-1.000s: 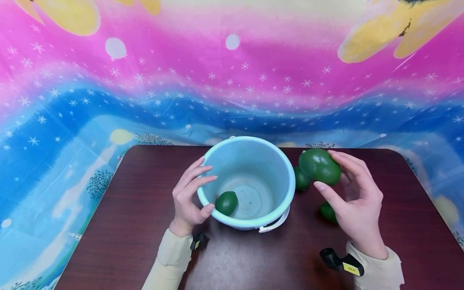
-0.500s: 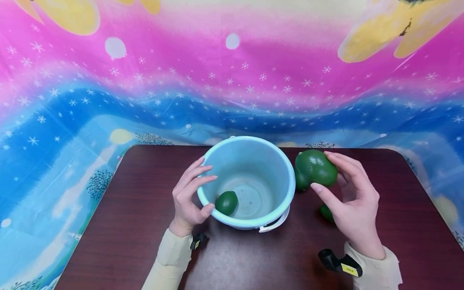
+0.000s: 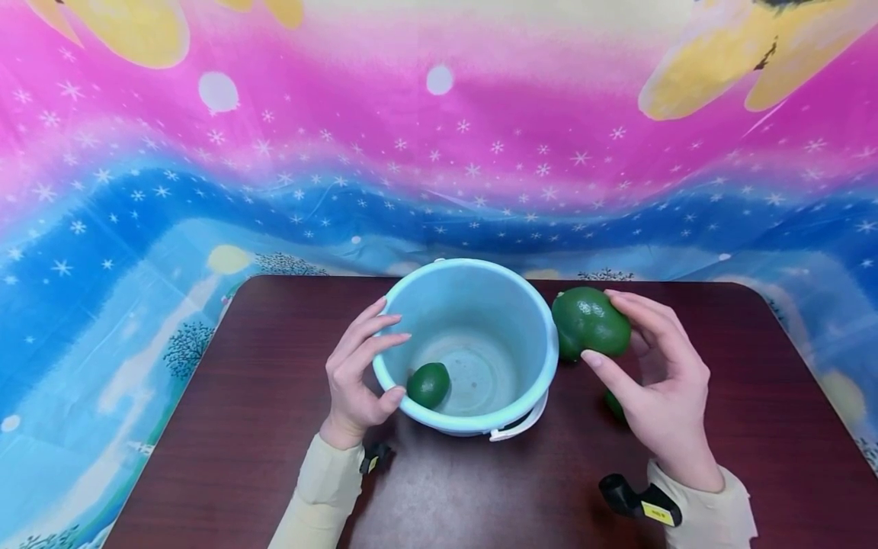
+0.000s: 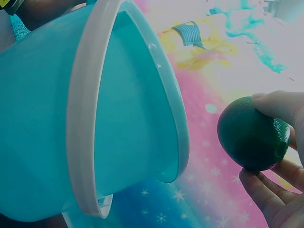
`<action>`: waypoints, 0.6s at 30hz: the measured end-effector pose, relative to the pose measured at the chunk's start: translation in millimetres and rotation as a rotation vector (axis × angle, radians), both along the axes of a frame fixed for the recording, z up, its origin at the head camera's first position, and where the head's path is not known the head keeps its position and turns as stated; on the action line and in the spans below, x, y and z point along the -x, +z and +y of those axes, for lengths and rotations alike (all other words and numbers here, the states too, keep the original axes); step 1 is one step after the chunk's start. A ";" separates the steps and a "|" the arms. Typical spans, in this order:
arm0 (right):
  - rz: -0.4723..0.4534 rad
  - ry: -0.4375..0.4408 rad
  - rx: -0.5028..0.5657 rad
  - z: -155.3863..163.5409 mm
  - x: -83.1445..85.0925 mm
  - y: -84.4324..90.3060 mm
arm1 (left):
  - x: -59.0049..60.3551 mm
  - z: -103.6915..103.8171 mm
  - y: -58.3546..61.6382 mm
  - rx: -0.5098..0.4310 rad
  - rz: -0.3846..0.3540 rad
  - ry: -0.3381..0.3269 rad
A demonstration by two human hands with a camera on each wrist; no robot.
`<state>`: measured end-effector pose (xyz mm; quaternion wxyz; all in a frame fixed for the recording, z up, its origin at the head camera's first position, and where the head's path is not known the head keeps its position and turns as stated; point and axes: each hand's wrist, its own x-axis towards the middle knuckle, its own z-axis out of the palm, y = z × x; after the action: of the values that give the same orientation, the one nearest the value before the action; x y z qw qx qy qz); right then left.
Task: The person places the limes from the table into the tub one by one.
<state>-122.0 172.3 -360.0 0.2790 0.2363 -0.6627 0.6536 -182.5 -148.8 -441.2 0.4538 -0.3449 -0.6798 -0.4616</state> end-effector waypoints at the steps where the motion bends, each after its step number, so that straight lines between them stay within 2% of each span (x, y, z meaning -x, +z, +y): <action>1: -0.001 -0.001 -0.003 0.0 0.0 -0.1 | 0.0 0.0 0.1 0.000 0.000 0.000; 18: 0.014 0.028 0.009 -3.6 0.2 -2.0 | 0.1 0.0 -0.9 0.000 0.004 0.001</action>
<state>-122.2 168.7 -362.0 0.2756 0.2488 -0.6543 0.6588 -182.6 -148.8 -442.0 0.4554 -0.3452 -0.6791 -0.4607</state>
